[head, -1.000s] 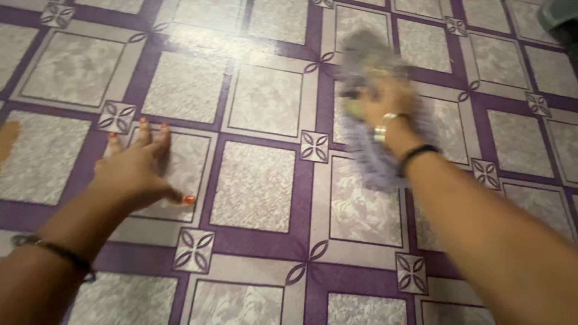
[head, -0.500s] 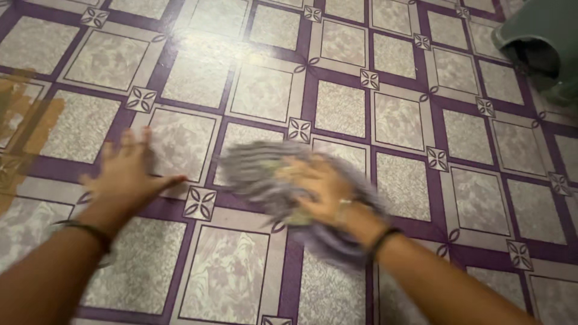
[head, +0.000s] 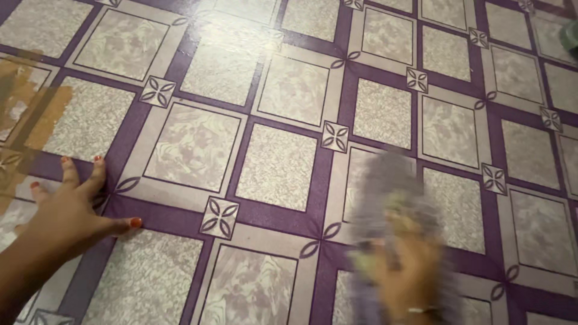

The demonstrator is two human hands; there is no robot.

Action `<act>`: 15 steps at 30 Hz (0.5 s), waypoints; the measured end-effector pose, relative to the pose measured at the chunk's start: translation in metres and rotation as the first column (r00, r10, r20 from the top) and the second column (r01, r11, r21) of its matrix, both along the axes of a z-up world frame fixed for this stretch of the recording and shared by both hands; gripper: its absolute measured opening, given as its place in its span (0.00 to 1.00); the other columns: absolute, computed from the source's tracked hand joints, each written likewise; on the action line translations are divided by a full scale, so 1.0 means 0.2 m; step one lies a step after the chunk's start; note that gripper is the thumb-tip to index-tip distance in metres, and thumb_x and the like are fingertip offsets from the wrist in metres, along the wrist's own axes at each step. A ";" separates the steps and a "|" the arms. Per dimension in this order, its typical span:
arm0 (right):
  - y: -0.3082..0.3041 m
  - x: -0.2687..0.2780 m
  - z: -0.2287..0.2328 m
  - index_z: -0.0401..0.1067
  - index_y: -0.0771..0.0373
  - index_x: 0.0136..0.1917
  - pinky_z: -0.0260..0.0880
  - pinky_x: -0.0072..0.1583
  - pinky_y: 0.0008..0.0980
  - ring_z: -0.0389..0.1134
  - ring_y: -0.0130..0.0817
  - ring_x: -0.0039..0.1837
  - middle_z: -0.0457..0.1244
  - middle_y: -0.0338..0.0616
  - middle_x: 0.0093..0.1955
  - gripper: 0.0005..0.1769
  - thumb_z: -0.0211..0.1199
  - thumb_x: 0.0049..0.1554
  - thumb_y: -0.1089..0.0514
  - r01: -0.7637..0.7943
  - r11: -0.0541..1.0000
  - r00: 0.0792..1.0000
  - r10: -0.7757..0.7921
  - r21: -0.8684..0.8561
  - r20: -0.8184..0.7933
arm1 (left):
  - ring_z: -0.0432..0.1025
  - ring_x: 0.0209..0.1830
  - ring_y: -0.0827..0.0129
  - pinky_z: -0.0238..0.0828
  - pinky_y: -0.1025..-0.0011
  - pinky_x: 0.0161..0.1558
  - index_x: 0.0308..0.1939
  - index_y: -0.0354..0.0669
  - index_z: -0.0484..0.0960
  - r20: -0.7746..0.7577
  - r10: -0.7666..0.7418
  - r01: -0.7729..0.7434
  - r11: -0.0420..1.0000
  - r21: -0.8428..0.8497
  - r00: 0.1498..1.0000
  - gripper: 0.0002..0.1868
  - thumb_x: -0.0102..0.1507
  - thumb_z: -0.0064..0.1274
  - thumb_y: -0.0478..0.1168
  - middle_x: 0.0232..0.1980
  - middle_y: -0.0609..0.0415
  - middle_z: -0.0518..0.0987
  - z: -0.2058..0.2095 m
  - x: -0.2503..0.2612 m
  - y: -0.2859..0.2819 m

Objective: The person cleans a tiled floor using a purple cloth. They wipe the surface in a repetitive motion, moving around a plastic stool and past stacked grocery bags to reach different areas.

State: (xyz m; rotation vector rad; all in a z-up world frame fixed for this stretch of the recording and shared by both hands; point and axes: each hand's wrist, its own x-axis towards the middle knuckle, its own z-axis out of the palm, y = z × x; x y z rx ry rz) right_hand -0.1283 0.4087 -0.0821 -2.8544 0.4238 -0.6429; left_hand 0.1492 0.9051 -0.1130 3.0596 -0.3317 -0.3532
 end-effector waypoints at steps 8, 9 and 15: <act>1.10 0.68 0.21 0.63 0.48 0.73 0.35 0.76 0.56 0.44 0.63 0.79 0.50 0.43 0.81 0.38 0.65 0.51 0.47 -0.314 0.916 0.895 0.374 0.252 -0.245 | 0.42 0.80 0.36 0.27 0.42 0.76 0.82 0.56 0.41 -0.115 0.102 -0.089 0.990 0.113 0.988 0.79 0.38 0.70 0.75 0.81 0.29 0.38 0.26 -0.05 -0.19; 1.13 0.72 0.24 0.62 0.47 0.74 0.35 0.76 0.55 0.42 0.64 0.80 0.49 0.43 0.81 0.38 0.65 0.52 0.45 -0.373 0.901 0.873 0.422 0.224 -0.243 | 0.39 0.81 0.39 0.27 0.42 0.75 0.80 0.56 0.42 -0.091 0.089 -0.084 0.995 0.059 0.992 0.78 0.37 0.72 0.74 0.79 0.29 0.39 0.28 -0.06 -0.21; 0.66 0.53 0.12 0.71 0.46 0.70 0.52 0.72 0.51 0.53 0.62 0.74 0.58 0.42 0.78 0.32 0.65 0.50 0.52 -0.412 0.880 0.894 0.441 0.239 -0.084 | 0.36 0.85 0.47 0.41 0.26 0.70 0.80 0.75 0.46 -0.177 0.301 -0.265 0.943 0.199 0.937 0.66 0.45 0.70 0.68 0.86 0.61 0.38 0.41 -0.17 -0.34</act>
